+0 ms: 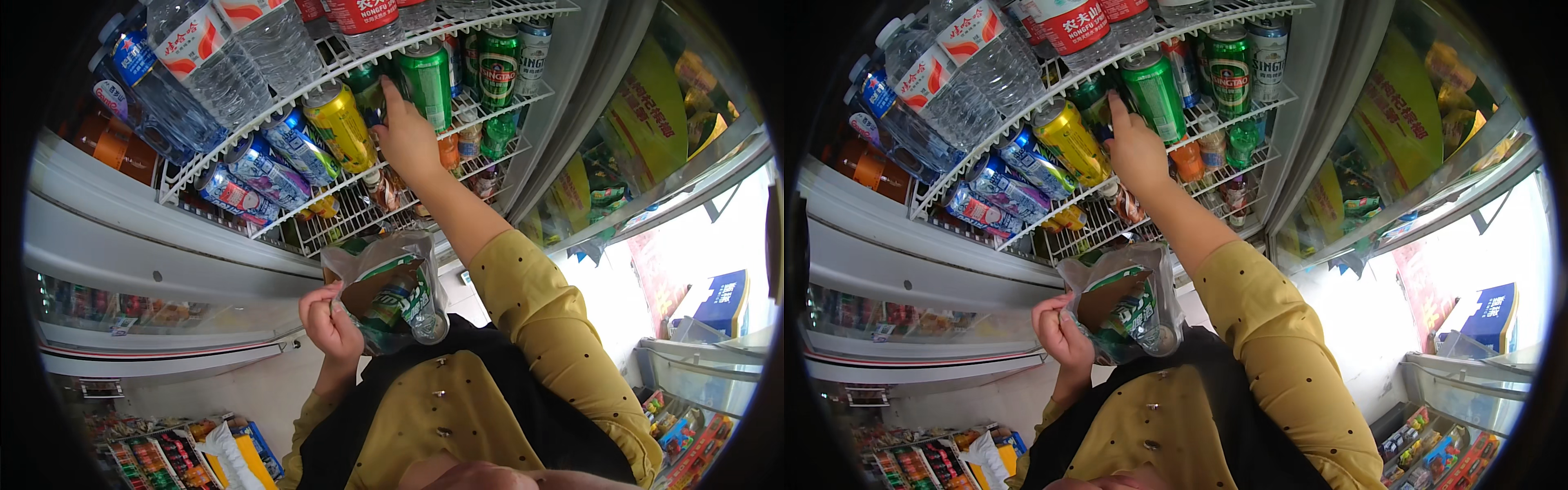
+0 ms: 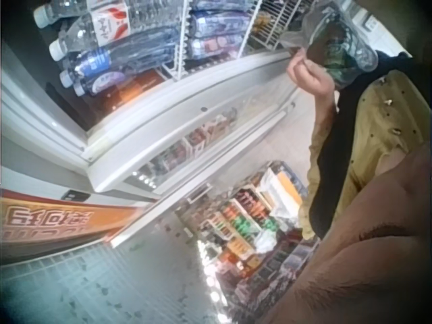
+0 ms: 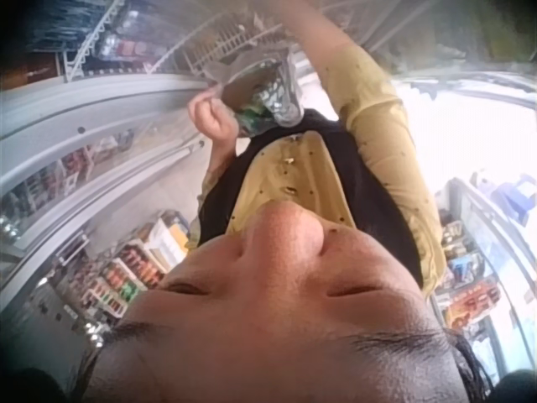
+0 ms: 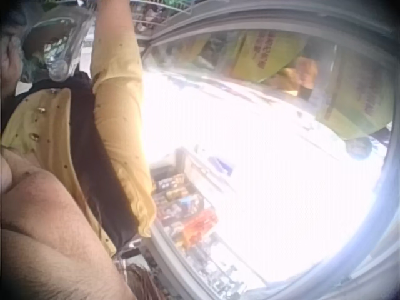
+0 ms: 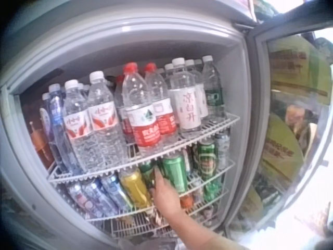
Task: The person picks up a six-pack of canned beverages from a stack of boxes, walks through the store, and places the cans one by one into a glass-door refrigerator. The person then opens another refrigerator and rearranges bottled water on the top shelf.
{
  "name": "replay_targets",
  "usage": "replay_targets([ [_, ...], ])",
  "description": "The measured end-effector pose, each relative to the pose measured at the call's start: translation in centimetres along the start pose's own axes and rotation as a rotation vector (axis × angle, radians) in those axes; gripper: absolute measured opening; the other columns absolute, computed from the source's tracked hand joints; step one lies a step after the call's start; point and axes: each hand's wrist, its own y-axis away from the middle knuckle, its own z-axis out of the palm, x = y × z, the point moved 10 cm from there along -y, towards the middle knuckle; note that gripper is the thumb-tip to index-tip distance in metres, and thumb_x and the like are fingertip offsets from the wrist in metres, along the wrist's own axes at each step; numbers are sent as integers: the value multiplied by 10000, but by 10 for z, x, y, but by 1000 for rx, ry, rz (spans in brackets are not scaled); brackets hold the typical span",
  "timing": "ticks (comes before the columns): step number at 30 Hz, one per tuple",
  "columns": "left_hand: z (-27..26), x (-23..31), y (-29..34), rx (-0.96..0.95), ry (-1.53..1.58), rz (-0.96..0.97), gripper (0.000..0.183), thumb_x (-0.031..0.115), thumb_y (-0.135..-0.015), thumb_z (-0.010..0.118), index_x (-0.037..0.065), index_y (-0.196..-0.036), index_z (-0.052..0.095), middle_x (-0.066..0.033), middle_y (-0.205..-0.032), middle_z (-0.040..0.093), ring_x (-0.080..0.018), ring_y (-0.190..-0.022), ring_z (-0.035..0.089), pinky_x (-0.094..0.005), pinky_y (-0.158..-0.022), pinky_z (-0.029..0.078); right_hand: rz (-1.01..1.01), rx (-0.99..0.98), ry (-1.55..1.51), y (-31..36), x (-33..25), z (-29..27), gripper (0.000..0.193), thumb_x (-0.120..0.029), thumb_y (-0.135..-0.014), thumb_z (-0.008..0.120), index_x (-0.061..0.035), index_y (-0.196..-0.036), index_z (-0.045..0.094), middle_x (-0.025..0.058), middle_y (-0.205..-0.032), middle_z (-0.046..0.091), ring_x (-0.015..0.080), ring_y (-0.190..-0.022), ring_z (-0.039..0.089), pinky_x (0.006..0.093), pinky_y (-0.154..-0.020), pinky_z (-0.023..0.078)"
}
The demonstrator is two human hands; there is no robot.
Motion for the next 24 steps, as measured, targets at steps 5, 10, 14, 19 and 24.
replay_targets([
  [5, -2, 2, 1, 15, 23, 14, 112, -44, -904, 466, -88, -923, 566, -188, -1049, 581, -317, -952, 657, -400, -890, 552, 75, -51, -140, 7, 6, 14, 733, -18, -880, 651, -55, -1543, 340, 170, -964, 681, 387, -887, 667, 478, -767, 541],
  [10, -1, 2, 0, 6, 2, 0, 117, -43, -904, 468, -90, -928, 572, -188, -1048, 581, -321, -958, 653, -402, -902, 557, 68, -68, -210, 6, 6, 16, 681, -53, -900, 641, -33, -1518, 357, 175, -933, 690, 392, -850, 675, 482, -740, 547],
  [14, 1, 3, 0, 4, 4, 4, 122, -47, -897, 471, -92, -927, 580, -190, -1042, 587, -321, -960, 653, -404, -907, 554, 111, -87, -35, -9, 5, 15, 662, -175, -905, 695, -13, -1466, 384, 232, -841, 692, 436, -768, 688, 522, -699, 551],
  [19, 2, 2, -1, -3, 15, 7, 123, -46, -892, 473, -91, -927, 582, -192, -1038, 594, -320, -960, 653, -400, -902, 549, 244, -126, 20, -16, 14, 26, 642, -234, -910, 706, -12, -1431, 403, 223, -806, 697, 443, -754, 691, 535, -696, 552],
  [24, 0, 1, -1, -6, 10, 19, 125, -45, -898, 469, -89, -937, 579, -192, -1041, 584, -318, -960, 652, -395, -896, 547, 249, -39, -24, -24, 20, 31, 607, -204, -919, 686, -23, -1422, 399, 274, -864, 703, 480, -814, 685, 552, -713, 549],
])
